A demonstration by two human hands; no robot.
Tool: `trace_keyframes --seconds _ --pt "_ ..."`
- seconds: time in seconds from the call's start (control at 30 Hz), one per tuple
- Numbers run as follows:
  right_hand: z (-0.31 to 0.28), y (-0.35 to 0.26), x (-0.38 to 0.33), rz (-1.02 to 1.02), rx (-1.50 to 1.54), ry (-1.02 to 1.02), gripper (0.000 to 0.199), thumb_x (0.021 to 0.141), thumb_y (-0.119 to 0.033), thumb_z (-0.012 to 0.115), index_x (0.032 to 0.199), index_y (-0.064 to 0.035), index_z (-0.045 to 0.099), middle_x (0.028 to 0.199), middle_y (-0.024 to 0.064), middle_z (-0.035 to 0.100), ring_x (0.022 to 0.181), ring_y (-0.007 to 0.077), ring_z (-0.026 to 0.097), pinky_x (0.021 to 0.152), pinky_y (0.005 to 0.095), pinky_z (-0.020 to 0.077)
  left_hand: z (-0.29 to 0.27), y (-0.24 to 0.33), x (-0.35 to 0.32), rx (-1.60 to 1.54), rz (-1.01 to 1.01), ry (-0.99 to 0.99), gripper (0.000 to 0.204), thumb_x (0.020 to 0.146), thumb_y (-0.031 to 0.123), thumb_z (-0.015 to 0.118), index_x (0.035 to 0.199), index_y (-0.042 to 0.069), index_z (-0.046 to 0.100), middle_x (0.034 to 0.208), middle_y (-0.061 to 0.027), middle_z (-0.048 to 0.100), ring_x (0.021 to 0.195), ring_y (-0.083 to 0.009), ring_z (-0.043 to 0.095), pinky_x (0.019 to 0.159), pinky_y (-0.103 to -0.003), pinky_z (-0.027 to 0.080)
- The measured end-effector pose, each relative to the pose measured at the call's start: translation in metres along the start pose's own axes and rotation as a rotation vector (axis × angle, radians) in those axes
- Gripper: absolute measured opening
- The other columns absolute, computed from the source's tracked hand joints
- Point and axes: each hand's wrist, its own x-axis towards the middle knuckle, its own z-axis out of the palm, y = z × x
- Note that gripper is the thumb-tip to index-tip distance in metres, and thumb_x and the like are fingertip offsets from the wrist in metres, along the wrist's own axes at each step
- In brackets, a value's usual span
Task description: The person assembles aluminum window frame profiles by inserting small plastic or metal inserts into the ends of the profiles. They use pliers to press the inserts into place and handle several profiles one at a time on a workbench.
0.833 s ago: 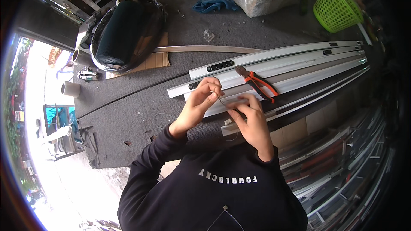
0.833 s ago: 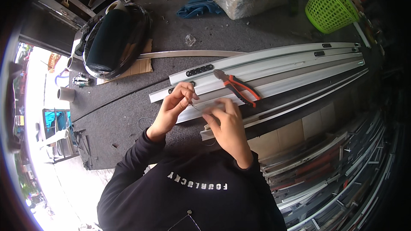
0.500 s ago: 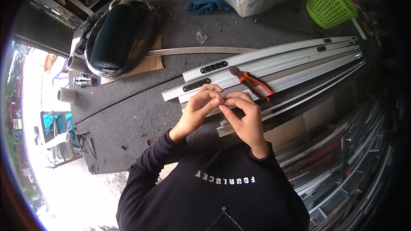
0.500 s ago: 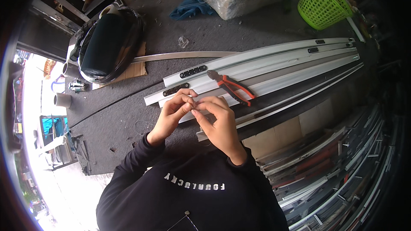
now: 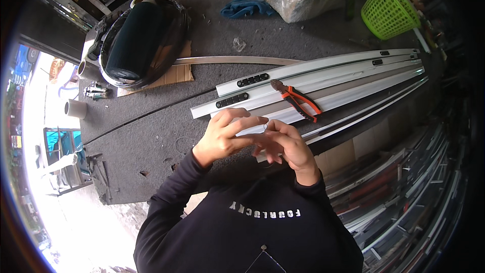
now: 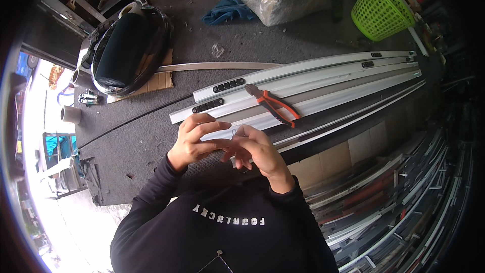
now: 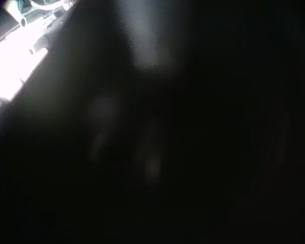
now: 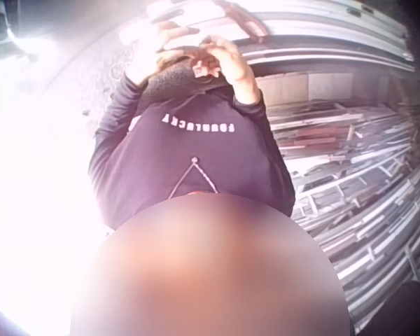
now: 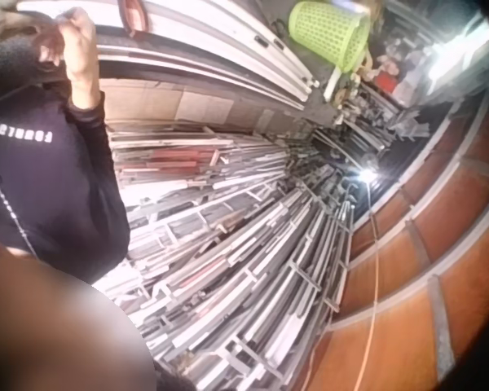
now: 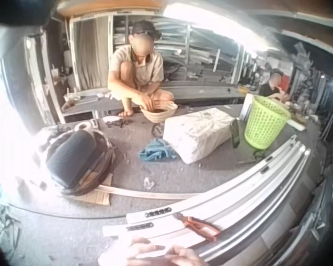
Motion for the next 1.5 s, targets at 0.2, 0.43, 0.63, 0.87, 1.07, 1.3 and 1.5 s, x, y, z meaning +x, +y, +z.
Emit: trace_keyframes --seconds 0.2,0.43,0.63,0.87,1.07,1.3,1.5 --pt "0.002 0.005 0.001 -0.253 -0.083 0.162 0.012 0.101 -0.016 0.057 0.094 -0.0061 0.057 0.068 -0.0035 0.052 0.055 0.0014 0.039 0.05 0.018 0.0257 0.002 -0.01 -0.001 -0.658 -0.314 -0.176 0.013 0.084 0.022 0.064 0.08 0.011 0.07 0.129 -0.009 0.055 0.113 -0.0237 0.049 0.1 -0.038 0.039" --pt "0.005 0.003 -0.002 -0.36 -0.237 0.167 0.012 0.098 -0.01 0.062 0.089 -0.0027 0.061 0.073 -0.0049 0.056 0.066 0.0003 0.046 0.059 0.0183 0.0341 0.026 0.004 -0.004 -1.183 -0.784 0.086 0.029 0.1 0.022 0.056 0.112 0.003 0.075 0.123 -0.0072 0.052 0.113 -0.0174 0.048 0.103 -0.034 0.035" --pt "0.001 0.001 -0.003 -0.332 -0.293 0.135 0.013 0.096 -0.01 0.064 0.087 -0.0018 0.064 0.074 -0.0046 0.059 0.067 0.0004 0.047 0.06 0.0185 0.0345 0.021 -0.001 -0.003 -0.934 -0.672 0.002 0.022 0.09 0.011 0.073 0.111 0.007 0.078 0.12 -0.0053 0.055 0.107 -0.0152 0.052 0.094 -0.032 0.043" --pt "-0.001 0.005 -0.001 -0.312 -0.283 0.155 0.013 0.096 -0.01 0.067 0.085 -0.0015 0.065 0.074 -0.0063 0.06 0.066 -0.0017 0.047 0.057 0.0173 0.0317 0.023 0.004 -0.005 -0.967 -0.703 -0.015 0.017 0.092 0.016 0.073 0.102 0.003 0.076 0.116 -0.0066 0.059 0.11 -0.0183 0.056 0.097 -0.033 0.045" --pt "0.002 0.002 -0.004 -0.327 -0.318 0.297 0.011 0.093 -0.009 0.072 0.09 0.0014 0.069 0.068 -0.0077 0.058 0.06 -0.0023 0.043 0.054 0.0166 0.0289 0.024 0.002 -0.005 -1.095 -0.841 0.057 0.02 0.101 0.019 0.062 0.104 0.0 0.065 0.107 -0.0048 0.064 0.103 -0.0143 0.058 0.096 -0.031 0.044" --pt "-0.004 0.003 -0.006 -0.404 -0.346 0.341 0.011 0.093 -0.007 0.073 0.091 0.0031 0.071 0.061 -0.0101 0.05 0.054 -0.0032 0.035 0.05 0.0194 0.0214 0.024 0.0 -0.01 -1.131 -0.972 0.239 0.022 0.106 0.021 0.053 0.101 0.001 0.06 0.087 0.0013 0.057 0.075 -0.0057 0.055 0.07 -0.021 0.044" --pt "-0.004 0.006 -0.008 -0.38 -0.308 0.345 0.01 0.092 -0.006 0.072 0.091 0.004 0.071 0.06 -0.0089 0.052 0.053 -0.0028 0.036 0.05 0.0186 0.0224 0.025 0.0 -0.015 -1.182 -1.04 0.237 0.025 0.105 0.03 0.055 0.099 0.006 0.056 0.085 0.001 0.055 0.062 -0.0067 0.053 0.054 -0.02 0.039"
